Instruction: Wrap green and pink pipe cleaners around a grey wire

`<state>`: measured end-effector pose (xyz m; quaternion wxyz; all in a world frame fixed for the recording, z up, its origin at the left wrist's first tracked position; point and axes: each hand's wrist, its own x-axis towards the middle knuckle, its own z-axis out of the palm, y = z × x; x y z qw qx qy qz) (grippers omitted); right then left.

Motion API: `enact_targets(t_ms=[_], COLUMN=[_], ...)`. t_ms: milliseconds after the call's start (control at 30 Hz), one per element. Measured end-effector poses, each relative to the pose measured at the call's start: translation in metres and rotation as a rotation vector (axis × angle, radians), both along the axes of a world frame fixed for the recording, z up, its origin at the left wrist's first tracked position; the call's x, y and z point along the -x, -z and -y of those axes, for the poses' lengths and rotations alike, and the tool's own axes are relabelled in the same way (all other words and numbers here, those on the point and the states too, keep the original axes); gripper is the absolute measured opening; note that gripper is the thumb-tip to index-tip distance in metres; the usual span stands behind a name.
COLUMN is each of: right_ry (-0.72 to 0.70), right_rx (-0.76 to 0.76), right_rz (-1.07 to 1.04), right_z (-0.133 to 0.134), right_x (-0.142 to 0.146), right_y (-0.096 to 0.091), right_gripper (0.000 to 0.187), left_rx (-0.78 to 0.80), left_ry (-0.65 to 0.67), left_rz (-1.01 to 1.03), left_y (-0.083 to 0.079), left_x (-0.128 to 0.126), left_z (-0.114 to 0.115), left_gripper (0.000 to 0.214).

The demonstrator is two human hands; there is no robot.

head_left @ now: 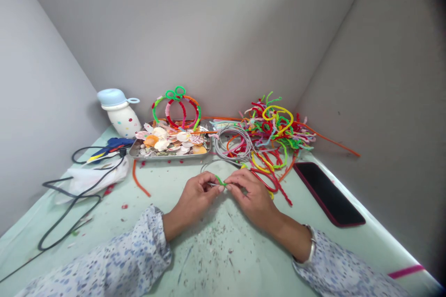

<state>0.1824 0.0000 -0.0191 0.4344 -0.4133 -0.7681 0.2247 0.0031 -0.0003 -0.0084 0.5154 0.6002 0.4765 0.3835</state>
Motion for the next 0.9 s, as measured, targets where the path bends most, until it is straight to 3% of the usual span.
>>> enact_targets(t_ms=[900], right_ry=[0.015], right_rx=[0.001], right_rz=[-0.004], right_z=[0.0001], right_x=[0.0008], right_y=[-0.0013], right_gripper=[0.014], left_rx=[-0.032], left_ry=[-0.021], left_rz=[-0.063], left_y=[-0.0003], left_x=[-0.0015], left_z=[0.0001], left_gripper=[0.02])
